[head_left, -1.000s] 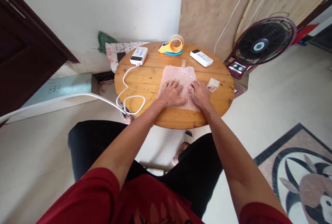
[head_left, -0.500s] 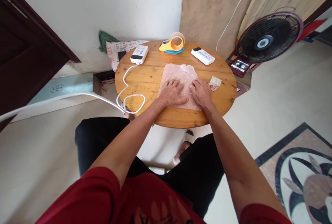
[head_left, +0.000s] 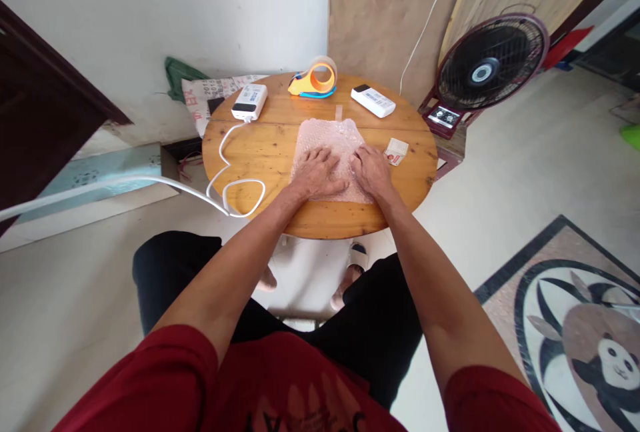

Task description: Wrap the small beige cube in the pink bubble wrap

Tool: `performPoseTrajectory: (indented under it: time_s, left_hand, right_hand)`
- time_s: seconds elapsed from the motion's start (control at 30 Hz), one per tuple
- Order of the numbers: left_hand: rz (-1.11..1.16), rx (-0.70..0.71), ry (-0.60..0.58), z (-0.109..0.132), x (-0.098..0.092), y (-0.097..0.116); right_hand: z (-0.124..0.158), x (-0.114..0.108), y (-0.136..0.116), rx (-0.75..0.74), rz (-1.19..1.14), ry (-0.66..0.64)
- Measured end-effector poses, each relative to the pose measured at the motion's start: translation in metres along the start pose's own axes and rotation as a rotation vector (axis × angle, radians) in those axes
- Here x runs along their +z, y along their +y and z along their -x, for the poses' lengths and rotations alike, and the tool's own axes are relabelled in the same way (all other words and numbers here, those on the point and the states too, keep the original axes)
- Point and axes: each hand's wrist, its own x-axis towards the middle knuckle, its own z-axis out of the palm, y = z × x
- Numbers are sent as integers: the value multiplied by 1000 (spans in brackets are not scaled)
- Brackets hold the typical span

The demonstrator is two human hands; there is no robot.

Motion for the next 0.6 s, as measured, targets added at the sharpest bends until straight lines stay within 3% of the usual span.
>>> performPoseTrajectory:
  time_s: [0.6]
  left_hand:
    - [-13, 8, 44, 2, 2, -1]
  right_hand:
    - [-2, -1, 2, -7, -11, -12]
